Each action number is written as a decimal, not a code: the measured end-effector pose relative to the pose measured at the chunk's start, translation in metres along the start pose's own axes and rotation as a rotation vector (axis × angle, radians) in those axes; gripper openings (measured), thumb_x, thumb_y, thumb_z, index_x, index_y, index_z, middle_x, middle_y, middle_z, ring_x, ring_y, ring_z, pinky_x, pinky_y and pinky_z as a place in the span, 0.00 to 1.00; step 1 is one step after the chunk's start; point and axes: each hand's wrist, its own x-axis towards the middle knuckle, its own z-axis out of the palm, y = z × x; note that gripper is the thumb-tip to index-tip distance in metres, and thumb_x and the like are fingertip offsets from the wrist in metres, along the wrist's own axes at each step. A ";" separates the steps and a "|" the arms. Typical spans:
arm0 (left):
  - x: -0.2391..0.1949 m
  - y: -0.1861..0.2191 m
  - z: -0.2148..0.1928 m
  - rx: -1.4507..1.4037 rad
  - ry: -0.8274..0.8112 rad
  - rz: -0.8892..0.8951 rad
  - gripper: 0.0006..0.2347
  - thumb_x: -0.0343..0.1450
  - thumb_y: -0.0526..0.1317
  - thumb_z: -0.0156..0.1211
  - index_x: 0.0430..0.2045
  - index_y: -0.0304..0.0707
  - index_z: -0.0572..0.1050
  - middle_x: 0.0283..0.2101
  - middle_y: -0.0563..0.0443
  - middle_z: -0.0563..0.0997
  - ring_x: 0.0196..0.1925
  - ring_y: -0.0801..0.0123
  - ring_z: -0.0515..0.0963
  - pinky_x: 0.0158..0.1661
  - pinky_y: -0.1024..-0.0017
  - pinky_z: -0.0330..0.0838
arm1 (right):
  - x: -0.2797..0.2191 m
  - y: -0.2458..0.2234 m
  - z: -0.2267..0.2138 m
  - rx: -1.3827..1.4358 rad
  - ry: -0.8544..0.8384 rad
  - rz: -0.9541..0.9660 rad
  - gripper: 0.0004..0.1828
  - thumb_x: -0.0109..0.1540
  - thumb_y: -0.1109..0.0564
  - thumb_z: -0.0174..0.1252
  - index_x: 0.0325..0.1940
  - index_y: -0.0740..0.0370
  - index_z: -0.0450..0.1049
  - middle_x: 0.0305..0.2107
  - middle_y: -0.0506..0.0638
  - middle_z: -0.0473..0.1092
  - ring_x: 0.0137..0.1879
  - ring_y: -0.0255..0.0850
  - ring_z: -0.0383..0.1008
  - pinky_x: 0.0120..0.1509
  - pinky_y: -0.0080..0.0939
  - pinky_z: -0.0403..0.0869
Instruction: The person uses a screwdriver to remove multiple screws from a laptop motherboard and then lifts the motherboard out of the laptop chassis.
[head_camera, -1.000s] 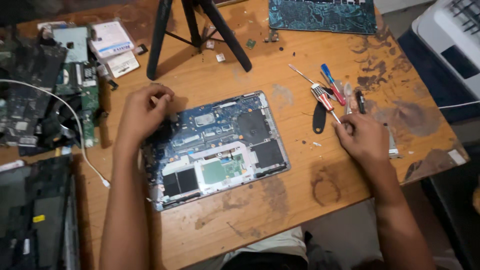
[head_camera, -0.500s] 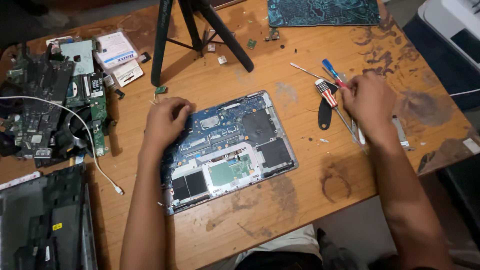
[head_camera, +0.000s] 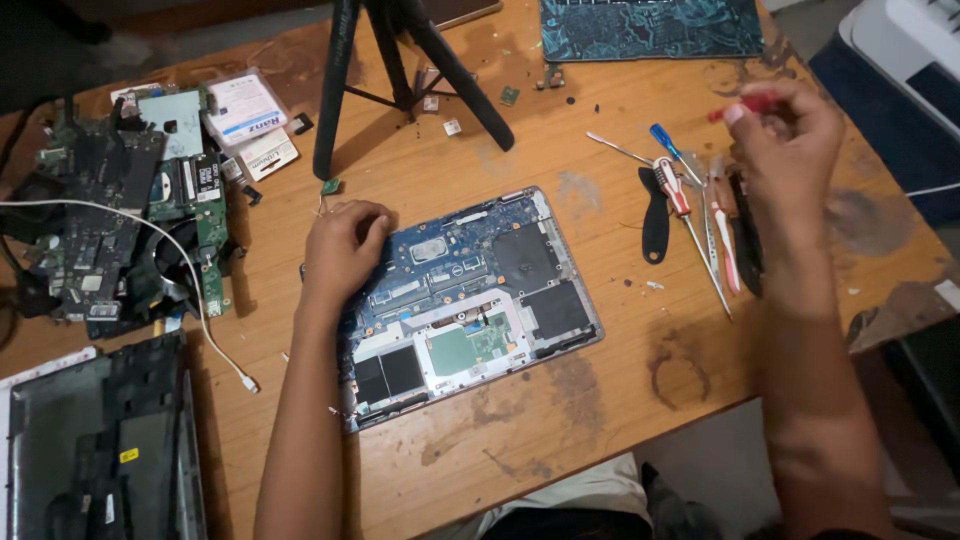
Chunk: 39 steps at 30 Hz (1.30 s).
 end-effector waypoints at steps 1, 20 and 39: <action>0.001 0.000 0.000 0.015 0.011 0.036 0.04 0.71 0.36 0.62 0.31 0.35 0.81 0.34 0.43 0.83 0.37 0.53 0.81 0.40 0.62 0.73 | 0.002 -0.005 0.011 0.092 0.016 0.056 0.10 0.69 0.64 0.65 0.54 0.66 0.77 0.40 0.46 0.73 0.40 0.31 0.72 0.43 0.29 0.72; -0.002 0.000 0.000 0.032 0.022 -0.010 0.04 0.71 0.38 0.61 0.30 0.38 0.81 0.33 0.46 0.82 0.36 0.54 0.80 0.39 0.60 0.72 | -0.060 -0.036 0.206 0.027 -0.450 -0.179 0.03 0.72 0.65 0.50 0.49 0.68 0.64 0.31 0.50 0.74 0.33 0.32 0.77 0.38 0.31 0.75; -0.001 0.001 -0.001 0.037 0.017 -0.020 0.04 0.70 0.37 0.61 0.30 0.39 0.82 0.32 0.46 0.82 0.36 0.55 0.80 0.39 0.60 0.72 | -0.060 -0.039 0.207 0.004 -0.476 -0.156 0.02 0.71 0.67 0.51 0.47 0.68 0.66 0.29 0.50 0.73 0.32 0.33 0.77 0.38 0.32 0.75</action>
